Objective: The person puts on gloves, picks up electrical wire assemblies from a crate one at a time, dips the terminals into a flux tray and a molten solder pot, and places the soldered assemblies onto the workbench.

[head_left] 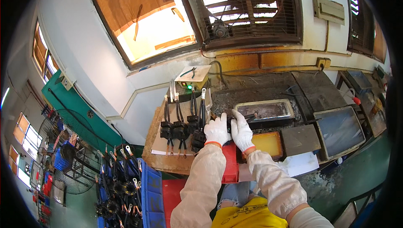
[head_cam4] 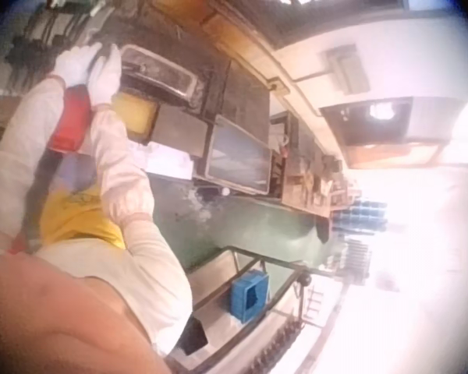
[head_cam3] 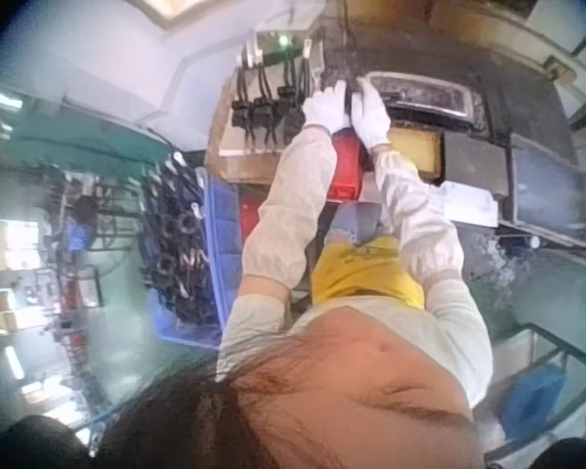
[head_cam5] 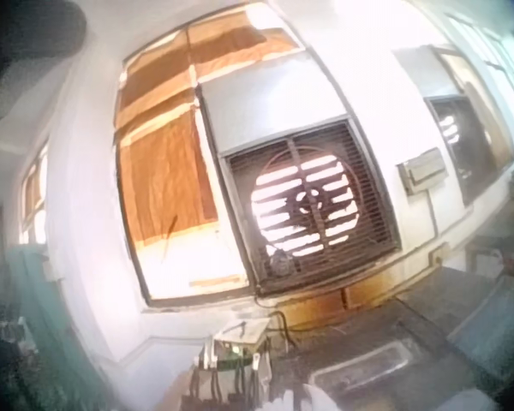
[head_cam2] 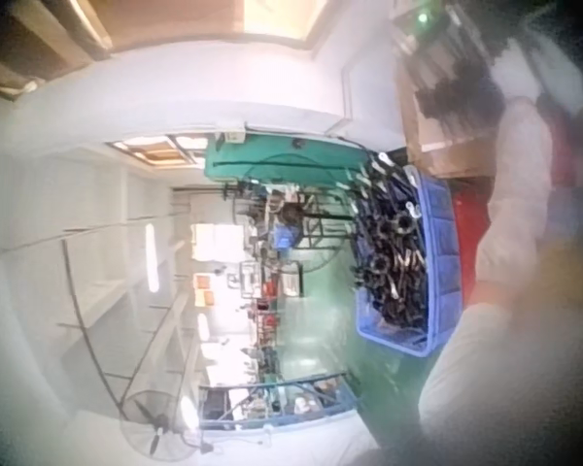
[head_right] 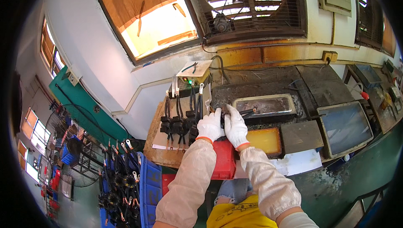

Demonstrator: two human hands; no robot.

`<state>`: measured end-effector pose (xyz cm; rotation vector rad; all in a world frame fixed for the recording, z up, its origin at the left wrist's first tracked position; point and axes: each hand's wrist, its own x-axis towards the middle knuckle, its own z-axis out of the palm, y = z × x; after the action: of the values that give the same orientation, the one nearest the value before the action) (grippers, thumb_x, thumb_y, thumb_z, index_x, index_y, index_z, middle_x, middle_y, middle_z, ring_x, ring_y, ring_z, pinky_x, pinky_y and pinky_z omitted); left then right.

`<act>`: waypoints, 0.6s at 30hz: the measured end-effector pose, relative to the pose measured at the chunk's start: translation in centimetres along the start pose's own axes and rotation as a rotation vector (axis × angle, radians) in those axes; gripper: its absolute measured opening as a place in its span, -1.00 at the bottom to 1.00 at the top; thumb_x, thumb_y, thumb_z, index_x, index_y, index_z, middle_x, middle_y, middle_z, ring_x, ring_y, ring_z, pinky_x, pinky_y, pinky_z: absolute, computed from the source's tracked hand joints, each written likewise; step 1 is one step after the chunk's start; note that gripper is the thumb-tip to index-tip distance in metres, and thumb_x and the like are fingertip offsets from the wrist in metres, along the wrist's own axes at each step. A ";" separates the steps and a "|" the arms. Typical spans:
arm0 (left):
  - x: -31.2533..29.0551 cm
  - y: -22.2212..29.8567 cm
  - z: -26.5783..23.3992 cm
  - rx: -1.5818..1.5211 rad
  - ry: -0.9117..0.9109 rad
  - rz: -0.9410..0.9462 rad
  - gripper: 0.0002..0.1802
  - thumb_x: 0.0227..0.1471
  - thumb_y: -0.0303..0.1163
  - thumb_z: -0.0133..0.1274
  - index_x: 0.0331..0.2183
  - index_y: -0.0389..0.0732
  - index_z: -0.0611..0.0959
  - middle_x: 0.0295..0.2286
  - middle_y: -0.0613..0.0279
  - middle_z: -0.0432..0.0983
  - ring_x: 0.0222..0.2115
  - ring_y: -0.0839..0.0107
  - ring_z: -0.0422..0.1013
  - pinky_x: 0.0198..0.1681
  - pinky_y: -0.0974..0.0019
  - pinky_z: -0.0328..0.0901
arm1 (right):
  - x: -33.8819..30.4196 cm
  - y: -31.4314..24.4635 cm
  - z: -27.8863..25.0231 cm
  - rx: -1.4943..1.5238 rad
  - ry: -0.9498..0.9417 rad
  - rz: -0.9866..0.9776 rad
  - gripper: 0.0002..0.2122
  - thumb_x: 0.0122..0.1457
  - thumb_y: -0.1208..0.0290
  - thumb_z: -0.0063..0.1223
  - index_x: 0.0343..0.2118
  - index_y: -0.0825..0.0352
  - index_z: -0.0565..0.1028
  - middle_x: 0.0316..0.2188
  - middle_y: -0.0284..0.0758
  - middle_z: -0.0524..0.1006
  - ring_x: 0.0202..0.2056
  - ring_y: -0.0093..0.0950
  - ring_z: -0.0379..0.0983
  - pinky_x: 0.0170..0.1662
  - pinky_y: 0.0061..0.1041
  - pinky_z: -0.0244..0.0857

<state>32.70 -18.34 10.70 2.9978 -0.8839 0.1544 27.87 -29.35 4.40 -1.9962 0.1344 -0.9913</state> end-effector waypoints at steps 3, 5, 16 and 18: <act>0.2 0.8 -0.2 -0.020 -0.015 -0.002 -0.01 -0.25 0.02 0.31 0.21 0.00 0.30 -0.11 0.05 0.54 -0.11 0.05 0.51 -0.13 0.00 0.45 | 0.6 2.6 1.6 0.139 0.033 0.123 -0.64 0.34 0.34 -0.14 0.12 0.37 0.42 0.01 -0.06 0.54 0.07 -0.15 0.46 0.17 -0.32 0.28; -0.1 0.3 -0.7 -0.039 -0.029 -0.033 -0.01 -0.25 0.03 0.31 0.22 -0.01 0.30 -0.10 0.05 0.54 -0.10 0.05 0.51 -0.11 0.01 0.45 | 0.3 2.2 1.8 0.194 -0.019 0.081 -0.68 0.35 0.30 -0.13 0.02 0.35 0.51 -0.04 -0.09 0.57 0.04 -0.15 0.47 0.14 -0.32 0.30; -0.2 -0.2 -1.2 -0.112 -0.038 -0.045 0.02 -0.30 0.06 0.33 0.21 -0.02 0.35 -0.09 0.04 0.54 -0.09 0.05 0.50 -0.06 0.03 0.43 | 0.7 1.8 0.9 -0.053 -0.159 0.097 -0.64 0.36 0.23 -0.16 -0.03 0.41 0.52 -0.04 -0.03 0.55 0.05 -0.09 0.45 0.14 -0.28 0.30; -0.2 -0.1 -1.0 -0.110 -0.028 -0.034 0.02 -0.30 0.07 0.32 0.21 -0.02 0.35 -0.09 0.04 0.54 -0.09 0.05 0.50 -0.06 0.02 0.43 | 0.3 2.3 1.4 -0.077 -0.116 0.085 -0.64 0.36 0.21 -0.17 -0.05 0.37 0.53 -0.06 -0.05 0.56 0.03 -0.09 0.45 0.12 -0.26 0.31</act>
<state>32.55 -18.11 11.68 2.9178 -0.8146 0.0616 29.59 -29.94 2.47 -2.0950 0.1952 -0.8259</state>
